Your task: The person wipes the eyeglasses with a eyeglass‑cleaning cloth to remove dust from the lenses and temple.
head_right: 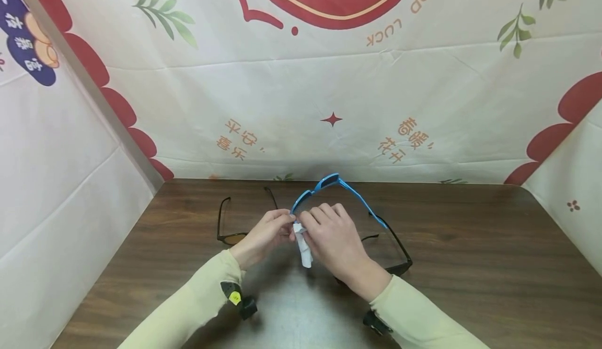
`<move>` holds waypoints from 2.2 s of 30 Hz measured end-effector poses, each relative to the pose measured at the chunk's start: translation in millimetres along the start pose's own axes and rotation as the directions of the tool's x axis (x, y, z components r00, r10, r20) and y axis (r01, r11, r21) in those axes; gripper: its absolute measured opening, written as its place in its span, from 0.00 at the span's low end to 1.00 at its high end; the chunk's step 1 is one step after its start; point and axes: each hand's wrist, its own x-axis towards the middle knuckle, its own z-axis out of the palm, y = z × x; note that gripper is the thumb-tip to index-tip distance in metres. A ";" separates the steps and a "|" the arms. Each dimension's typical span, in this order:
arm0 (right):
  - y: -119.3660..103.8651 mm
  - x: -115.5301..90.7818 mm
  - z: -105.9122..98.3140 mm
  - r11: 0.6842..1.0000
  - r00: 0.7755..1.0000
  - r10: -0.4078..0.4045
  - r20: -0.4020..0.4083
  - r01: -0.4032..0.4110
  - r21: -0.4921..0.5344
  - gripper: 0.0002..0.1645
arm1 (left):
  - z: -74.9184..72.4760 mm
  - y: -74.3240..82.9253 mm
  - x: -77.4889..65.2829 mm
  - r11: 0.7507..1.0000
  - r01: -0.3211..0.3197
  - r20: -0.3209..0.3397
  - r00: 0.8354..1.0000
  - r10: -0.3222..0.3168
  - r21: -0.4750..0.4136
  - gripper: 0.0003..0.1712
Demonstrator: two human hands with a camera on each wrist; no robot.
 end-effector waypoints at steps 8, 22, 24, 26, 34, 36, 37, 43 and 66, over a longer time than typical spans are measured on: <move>24.5 -12.0 -26.7 0.993 0.986 -0.111 0.125 0.105 0.054 0.22 | -14.3 9.9 1.5 0.998 -0.018 -0.034 0.999 0.020 0.063 0.09; 55.2 -24.0 -79.7 0.984 0.988 0.154 -0.004 -0.153 0.095 0.24 | -40.6 32.8 5.4 0.858 -0.090 -0.135 0.974 0.182 0.506 0.08; 54.8 -26.1 -80.6 0.978 0.982 0.188 0.004 -0.188 0.091 0.28 | -41.5 33.5 6.7 0.785 -0.129 -0.103 0.965 0.239 0.606 0.08; 54.5 -28.8 -79.8 0.975 0.979 0.204 0.013 -0.204 0.092 0.28 | -42.3 33.7 8.8 0.686 -0.186 -0.052 0.949 0.311 0.704 0.06; 52.8 -37.0 -74.4 0.973 0.979 0.205 -0.004 -0.203 0.113 0.27 | -32.3 29.3 11.8 -0.043 -0.315 0.296 0.824 0.483 0.948 0.07; 52.5 -38.3 -74.2 0.973 0.979 0.202 -0.009 -0.200 0.117 0.27 | -27.2 25.5 12.1 -0.268 -0.296 0.393 0.790 0.470 0.917 0.09; 52.5 -39.0 -74.2 0.973 0.980 0.201 -0.012 -0.198 0.121 0.27 | -24.6 23.4 11.9 -0.355 -0.289 0.434 0.777 0.455 0.889 0.09; 52.8 -45.4 -74.6 0.972 0.980 0.196 -0.015 -0.192 0.136 0.22 | -18.4 4.0 17.9 -0.684 -0.243 0.617 0.692 0.375 0.688 0.06; 60.3 -55.6 -76.4 0.942 0.958 0.277 -0.078 -0.255 0.216 0.22 | -21.5 -14.9 10.7 -0.602 -0.256 0.485 0.837 0.254 0.756 0.13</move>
